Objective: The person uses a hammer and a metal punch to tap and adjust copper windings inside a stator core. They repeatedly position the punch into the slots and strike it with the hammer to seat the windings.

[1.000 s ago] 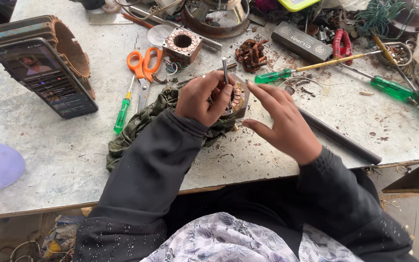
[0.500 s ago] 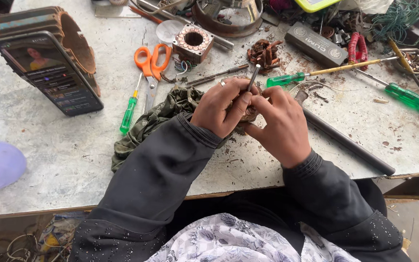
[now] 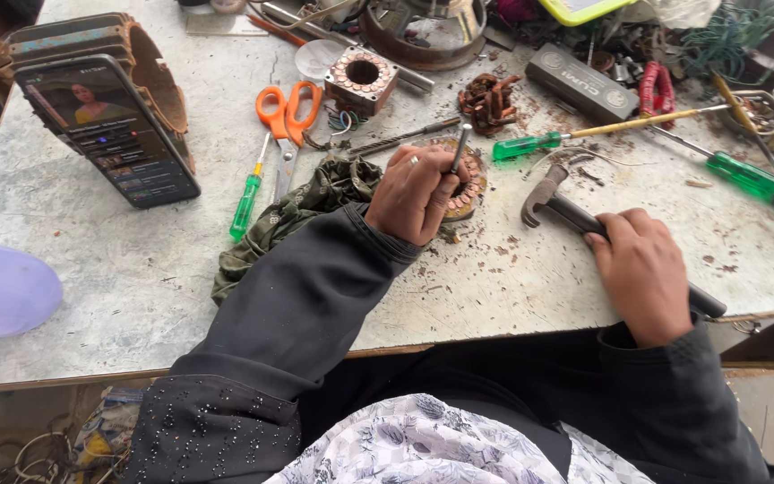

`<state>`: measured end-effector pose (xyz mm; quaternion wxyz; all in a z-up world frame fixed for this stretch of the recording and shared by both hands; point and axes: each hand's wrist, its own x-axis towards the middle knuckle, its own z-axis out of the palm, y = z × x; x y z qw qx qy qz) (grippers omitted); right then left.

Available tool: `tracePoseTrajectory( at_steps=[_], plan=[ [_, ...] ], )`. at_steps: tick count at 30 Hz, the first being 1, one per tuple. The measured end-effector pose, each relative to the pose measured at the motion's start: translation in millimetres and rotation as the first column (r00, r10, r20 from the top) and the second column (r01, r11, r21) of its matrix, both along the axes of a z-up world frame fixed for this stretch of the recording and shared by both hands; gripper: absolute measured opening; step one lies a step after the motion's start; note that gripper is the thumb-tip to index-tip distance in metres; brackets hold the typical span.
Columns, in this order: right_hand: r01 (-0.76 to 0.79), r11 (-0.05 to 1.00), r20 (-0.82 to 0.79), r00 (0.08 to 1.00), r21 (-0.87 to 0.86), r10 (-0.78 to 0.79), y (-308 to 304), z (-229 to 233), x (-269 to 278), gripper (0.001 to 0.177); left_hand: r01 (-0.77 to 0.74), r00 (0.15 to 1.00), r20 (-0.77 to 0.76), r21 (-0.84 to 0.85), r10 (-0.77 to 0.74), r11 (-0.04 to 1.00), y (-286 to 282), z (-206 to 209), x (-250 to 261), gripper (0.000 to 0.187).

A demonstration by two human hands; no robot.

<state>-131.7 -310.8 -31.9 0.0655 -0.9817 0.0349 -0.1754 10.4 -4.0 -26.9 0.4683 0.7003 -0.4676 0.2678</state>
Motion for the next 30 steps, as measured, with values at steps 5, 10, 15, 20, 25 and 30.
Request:
tracePoseTrajectory(
  at_steps=[5, 10, 15, 20, 25, 30],
  plan=[
    [-0.113, 0.95, 0.115, 0.99, 0.291, 0.083, 8.4, 22.6, -7.8, 0.025, -0.018, 0.999, 0.036, -0.002, 0.018, 1.0, -1.2, 3.2, -1.2, 0.004],
    [-0.376, 0.637, 0.171, 0.917, 0.673, 0.361, 19.3, 97.4, -31.3, 0.05, -0.028, 0.992, 0.123, 0.021, 0.025, 0.999, -1.6, 0.7, -1.9, 0.004],
    [-0.488, 0.709, 0.234, 0.871, 0.509, 0.432, 60.2, 167.6, -30.7, 0.053, -0.02, 0.991, 0.134, 0.018, 0.017, 1.0, -2.6, 1.8, -0.8, 0.006],
    [-0.512, 0.851, 0.062, 0.859, 0.117, 0.509, 107.5, 201.8, -7.8, 0.054, -0.044, 0.981, 0.192, 0.042, 0.035, 0.998, -1.6, 3.1, -1.2, 0.011],
    [-0.534, 0.83, 0.172, 0.844, 0.164, 0.509, 86.8, 197.6, -14.1, 0.051, -0.064, 0.98, 0.187, -0.008, 0.064, 0.998, -5.6, -4.6, 4.2, 0.01],
    [-0.589, 0.808, 0.118, 0.803, 0.011, 0.584, 70.5, 170.5, -8.0, 0.045, -0.11, 0.983, 0.153, 0.05, 0.101, 0.993, -8.3, -4.2, 4.1, 0.01]
  ],
)
